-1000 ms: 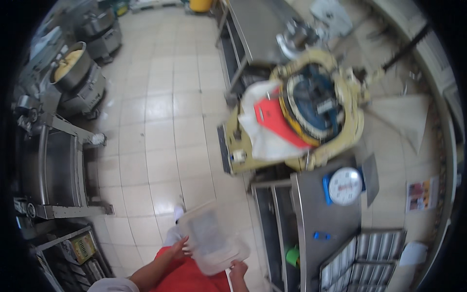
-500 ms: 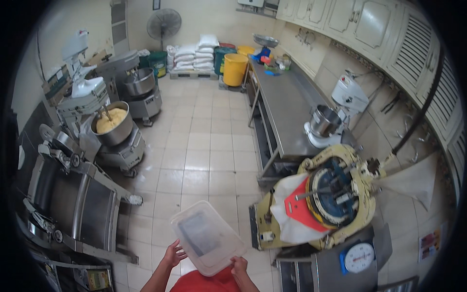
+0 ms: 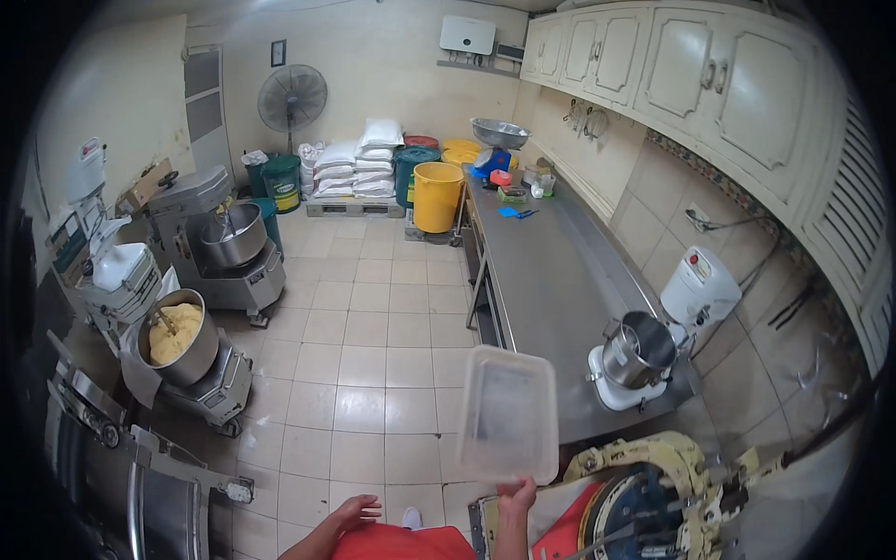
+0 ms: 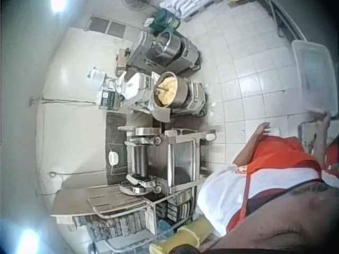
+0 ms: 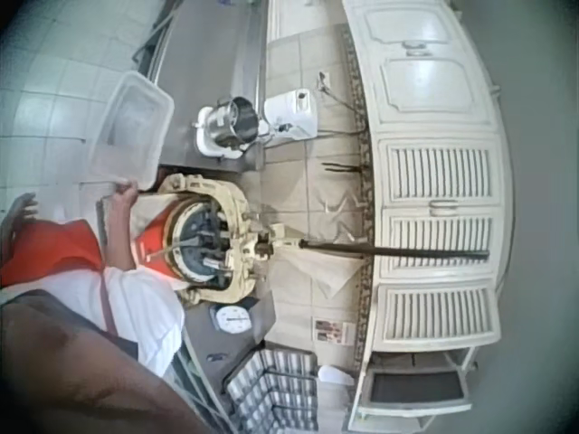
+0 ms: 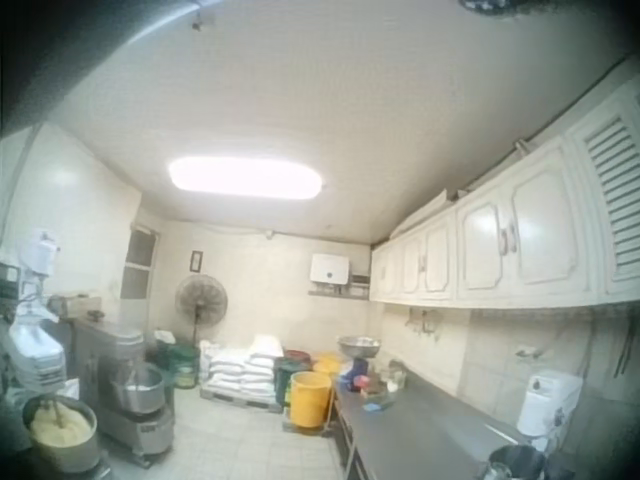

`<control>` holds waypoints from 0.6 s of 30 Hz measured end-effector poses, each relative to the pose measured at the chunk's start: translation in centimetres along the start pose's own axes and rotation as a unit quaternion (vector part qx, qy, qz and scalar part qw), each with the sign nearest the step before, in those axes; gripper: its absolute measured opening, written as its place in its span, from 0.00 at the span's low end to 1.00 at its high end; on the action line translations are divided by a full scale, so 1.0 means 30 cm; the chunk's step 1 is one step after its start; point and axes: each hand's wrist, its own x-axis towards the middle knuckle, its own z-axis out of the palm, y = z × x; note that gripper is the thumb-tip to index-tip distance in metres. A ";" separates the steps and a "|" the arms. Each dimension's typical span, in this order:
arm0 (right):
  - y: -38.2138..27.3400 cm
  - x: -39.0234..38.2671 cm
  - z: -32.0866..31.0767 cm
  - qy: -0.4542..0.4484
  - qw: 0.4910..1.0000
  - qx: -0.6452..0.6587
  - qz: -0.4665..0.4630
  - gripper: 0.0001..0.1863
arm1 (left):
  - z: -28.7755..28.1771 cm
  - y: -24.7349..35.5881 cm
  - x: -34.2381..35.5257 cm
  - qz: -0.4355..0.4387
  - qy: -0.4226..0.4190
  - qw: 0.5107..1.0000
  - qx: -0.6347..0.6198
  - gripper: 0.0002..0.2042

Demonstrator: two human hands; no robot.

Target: The person retrieves a container of fillings, gathers flour from a bin, and prepares a roll of dough by scraping and shaping it on a workbench before cutting it into segments using a scraper tool.

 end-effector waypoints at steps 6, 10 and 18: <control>0.038 0.652 0.528 0.026 0.991 0.071 -0.109 0.24 | -0.117 0.395 0.238 0.065 0.088 0.987 -0.117 0.23; 0.121 0.852 0.867 -0.089 0.994 -0.027 0.052 0.29 | -0.200 0.639 0.445 0.024 0.125 0.980 -0.151 0.22; 0.024 1.033 1.123 0.043 0.985 -0.162 0.035 0.31 | -0.053 1.555 1.146 0.034 0.109 0.993 0.040 0.11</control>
